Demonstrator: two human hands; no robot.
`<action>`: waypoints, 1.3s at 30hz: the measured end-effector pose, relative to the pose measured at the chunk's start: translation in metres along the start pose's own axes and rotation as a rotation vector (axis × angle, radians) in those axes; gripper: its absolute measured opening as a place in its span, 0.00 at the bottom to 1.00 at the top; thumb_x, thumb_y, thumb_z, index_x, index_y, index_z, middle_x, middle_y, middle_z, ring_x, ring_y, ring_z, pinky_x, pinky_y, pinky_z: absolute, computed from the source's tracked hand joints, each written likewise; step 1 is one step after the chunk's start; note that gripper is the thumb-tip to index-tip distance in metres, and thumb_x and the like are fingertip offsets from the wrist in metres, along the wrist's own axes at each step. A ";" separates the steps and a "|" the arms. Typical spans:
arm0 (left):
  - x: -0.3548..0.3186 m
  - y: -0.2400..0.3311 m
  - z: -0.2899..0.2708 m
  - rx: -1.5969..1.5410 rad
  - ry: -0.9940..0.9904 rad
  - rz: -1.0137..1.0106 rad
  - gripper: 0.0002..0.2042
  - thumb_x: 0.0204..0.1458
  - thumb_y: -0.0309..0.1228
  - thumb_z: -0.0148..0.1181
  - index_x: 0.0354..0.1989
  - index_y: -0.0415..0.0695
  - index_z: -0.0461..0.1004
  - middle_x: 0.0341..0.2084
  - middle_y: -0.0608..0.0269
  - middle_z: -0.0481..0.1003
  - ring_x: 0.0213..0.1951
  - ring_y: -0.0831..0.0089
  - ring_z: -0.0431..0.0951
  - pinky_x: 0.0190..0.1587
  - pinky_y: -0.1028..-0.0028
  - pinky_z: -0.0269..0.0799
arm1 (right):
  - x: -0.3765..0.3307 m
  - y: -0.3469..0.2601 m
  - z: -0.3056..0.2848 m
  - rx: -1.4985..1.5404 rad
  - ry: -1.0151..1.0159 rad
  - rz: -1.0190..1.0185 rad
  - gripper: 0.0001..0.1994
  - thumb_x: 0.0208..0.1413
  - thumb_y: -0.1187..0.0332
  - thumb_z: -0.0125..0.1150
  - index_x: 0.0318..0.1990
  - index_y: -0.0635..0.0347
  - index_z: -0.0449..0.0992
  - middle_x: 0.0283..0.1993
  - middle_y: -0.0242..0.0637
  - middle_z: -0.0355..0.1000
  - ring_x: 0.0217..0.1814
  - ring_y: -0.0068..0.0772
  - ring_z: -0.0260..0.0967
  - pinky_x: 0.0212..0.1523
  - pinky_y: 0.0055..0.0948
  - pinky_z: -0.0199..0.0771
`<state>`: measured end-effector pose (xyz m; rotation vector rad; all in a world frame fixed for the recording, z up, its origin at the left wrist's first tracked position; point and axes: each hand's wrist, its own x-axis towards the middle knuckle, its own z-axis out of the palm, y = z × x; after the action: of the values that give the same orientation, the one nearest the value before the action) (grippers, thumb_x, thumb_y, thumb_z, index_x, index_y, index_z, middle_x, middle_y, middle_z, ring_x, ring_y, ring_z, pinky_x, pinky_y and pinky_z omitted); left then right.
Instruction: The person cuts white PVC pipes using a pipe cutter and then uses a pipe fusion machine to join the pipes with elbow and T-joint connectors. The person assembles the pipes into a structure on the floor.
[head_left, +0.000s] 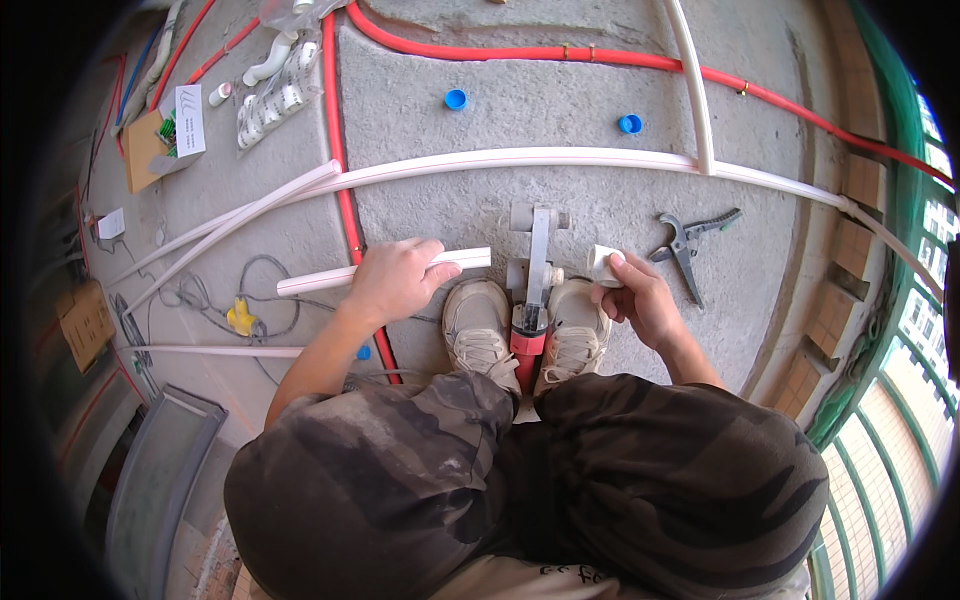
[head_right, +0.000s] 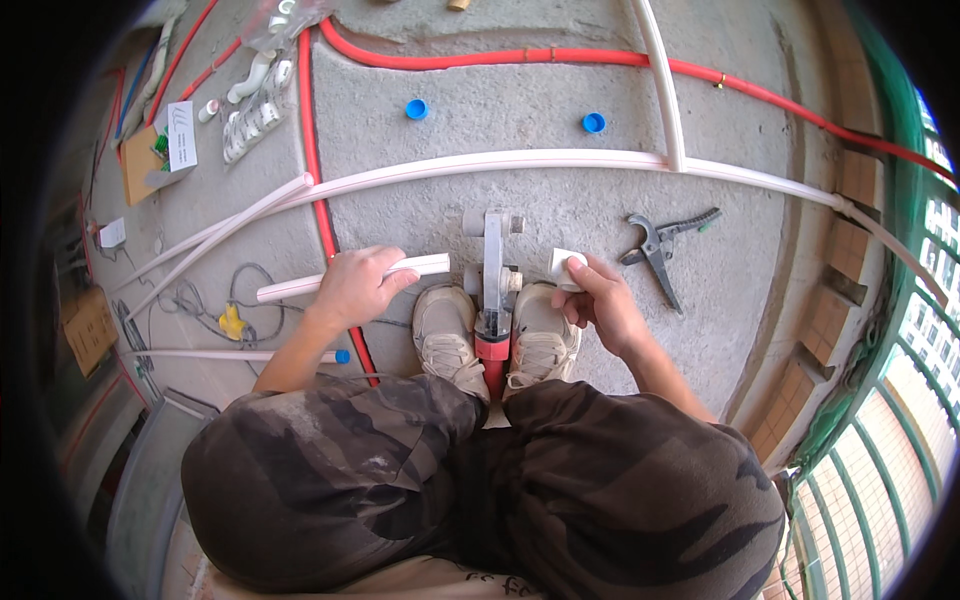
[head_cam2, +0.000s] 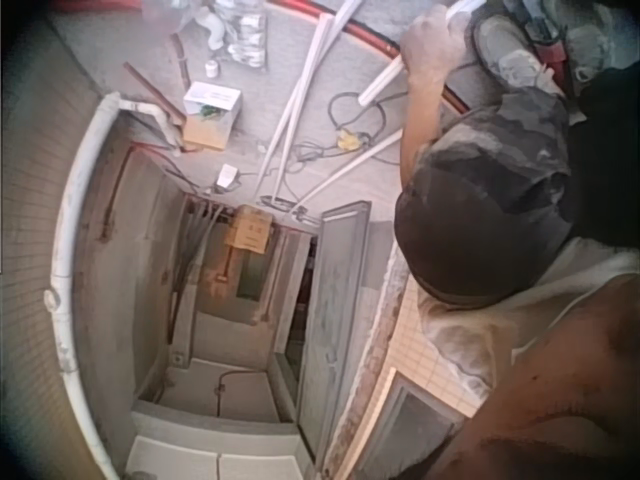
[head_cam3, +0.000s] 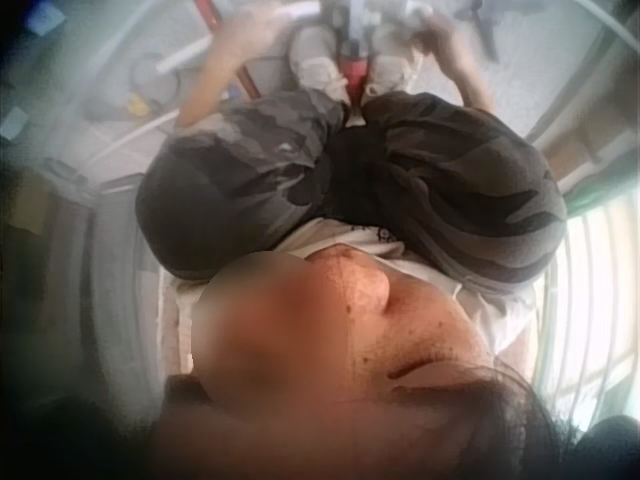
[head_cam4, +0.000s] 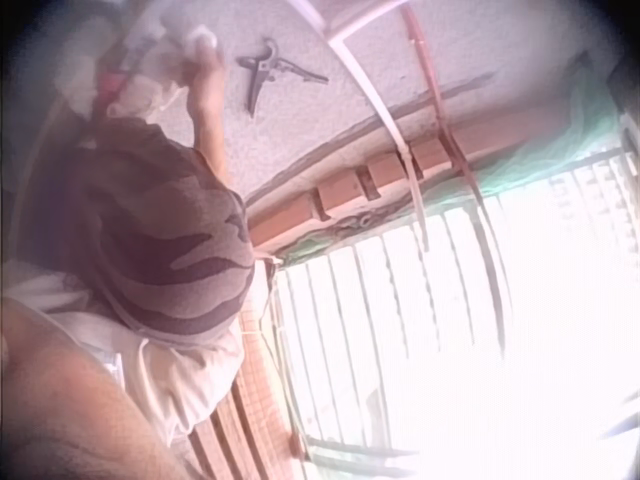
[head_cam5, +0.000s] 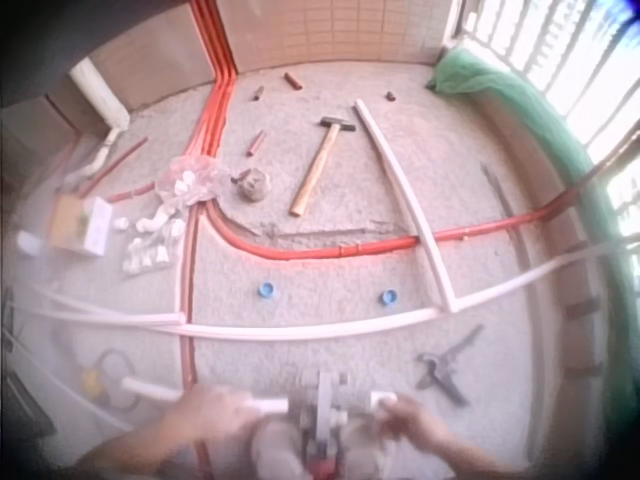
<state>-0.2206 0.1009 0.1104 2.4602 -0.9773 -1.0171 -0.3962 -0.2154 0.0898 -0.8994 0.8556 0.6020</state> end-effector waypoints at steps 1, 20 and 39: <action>0.001 0.002 -0.001 0.001 0.010 -0.005 0.18 0.59 0.46 0.62 0.37 0.41 0.77 0.32 0.48 0.79 0.35 0.46 0.80 0.36 0.53 0.73 | 0.002 -0.001 -0.001 -0.026 0.015 -0.016 0.16 0.73 0.55 0.47 0.48 0.59 0.72 0.35 0.35 0.75 0.27 0.21 0.65 0.28 0.22 0.62; 0.055 0.020 -0.077 -0.092 0.424 0.018 0.16 0.55 0.38 0.68 0.47 0.41 0.80 0.38 0.47 0.78 0.41 0.46 0.79 0.42 0.55 0.73 | 0.042 -0.025 -0.029 -1.089 0.590 -0.654 0.21 0.62 0.63 0.64 0.58 0.65 0.72 0.55 0.52 0.69 0.42 0.50 0.75 0.45 0.41 0.76; 0.072 0.041 -0.132 -0.132 0.428 0.013 0.16 0.57 0.37 0.67 0.50 0.43 0.76 0.36 0.49 0.80 0.35 0.52 0.80 0.41 0.60 0.74 | -0.039 -0.063 -0.126 -1.859 0.475 -0.413 0.43 0.38 0.66 0.75 0.67 0.59 0.64 0.66 0.44 0.63 0.74 0.54 0.53 0.79 0.55 0.40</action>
<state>-0.1086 0.0242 0.1875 2.4116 -0.7567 -0.4964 -0.4174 -0.3592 0.1053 -2.8946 0.2502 0.7419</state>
